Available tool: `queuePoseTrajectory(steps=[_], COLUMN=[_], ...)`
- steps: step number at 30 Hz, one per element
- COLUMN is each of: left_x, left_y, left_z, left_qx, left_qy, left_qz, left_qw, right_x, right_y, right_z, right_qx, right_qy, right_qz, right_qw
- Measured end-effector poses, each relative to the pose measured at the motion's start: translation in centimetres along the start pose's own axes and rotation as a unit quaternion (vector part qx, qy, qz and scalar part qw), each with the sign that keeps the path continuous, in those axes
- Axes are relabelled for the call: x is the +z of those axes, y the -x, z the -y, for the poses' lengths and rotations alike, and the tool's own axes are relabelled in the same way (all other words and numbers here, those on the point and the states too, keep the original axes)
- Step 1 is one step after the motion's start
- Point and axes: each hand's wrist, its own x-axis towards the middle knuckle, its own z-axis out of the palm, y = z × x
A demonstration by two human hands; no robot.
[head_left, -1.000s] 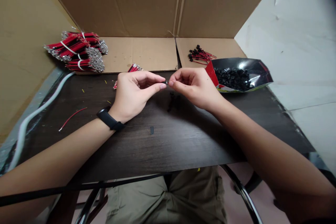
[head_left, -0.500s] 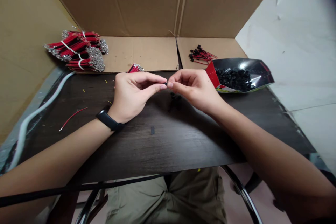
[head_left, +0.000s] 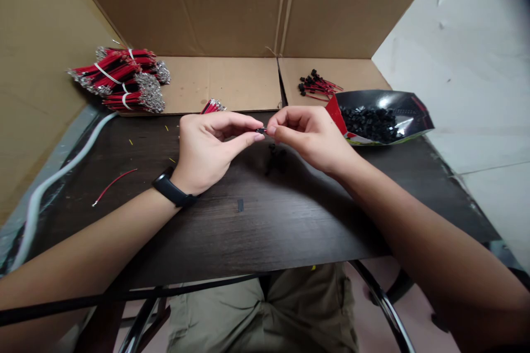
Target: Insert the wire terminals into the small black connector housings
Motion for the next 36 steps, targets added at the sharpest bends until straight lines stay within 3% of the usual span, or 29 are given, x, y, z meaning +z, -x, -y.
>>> queuePoseTrajectory(steps=[9, 16, 20, 23, 26, 30, 36], left_x=[-0.4, -0.2, -0.4, -0.6, -0.8, -1.9, -4.0], left_y=[-0.1, -0.7, -1.3, -1.4, -1.7, -2.6, -4.1], left_z=[0.1, 0.4, 0.4, 0.7, 1.2, 1.9, 1.6], left_qx=[0.015, -0.008, -0.023, -0.040, -0.045, -0.021, -0.014], left_qy=[0.020, 0.019, 0.010, 0.032, 0.048, -0.042, -0.122], left_qz=[0.027, -0.001, -0.023, 0.006, 0.023, -0.020, -0.050], left_qw=[0.999, 1.000, 0.999, 0.999, 0.998, 0.999, 0.991], right_x=[0.4, 0.6, 0.1, -0.3, -0.6, -1.2, -2.0], right_y=[0.3, -0.2, -0.2, -0.3, -0.7, -1.4, -1.8], right_z=[0.0, -0.3, 0.0, 0.2, -0.4, -2.2, -4.6], right_qx=[-0.012, 0.022, 0.021, -0.001, 0.001, 0.031, 0.020], right_qy=[-0.005, -0.060, -0.082, -0.086, -0.068, -0.047, 0.060], right_qz=[-0.004, -0.002, -0.025, -0.036, -0.095, -0.163, -0.148], right_qw=[1.000, 0.998, 0.996, 0.996, 0.993, 0.985, 0.987])
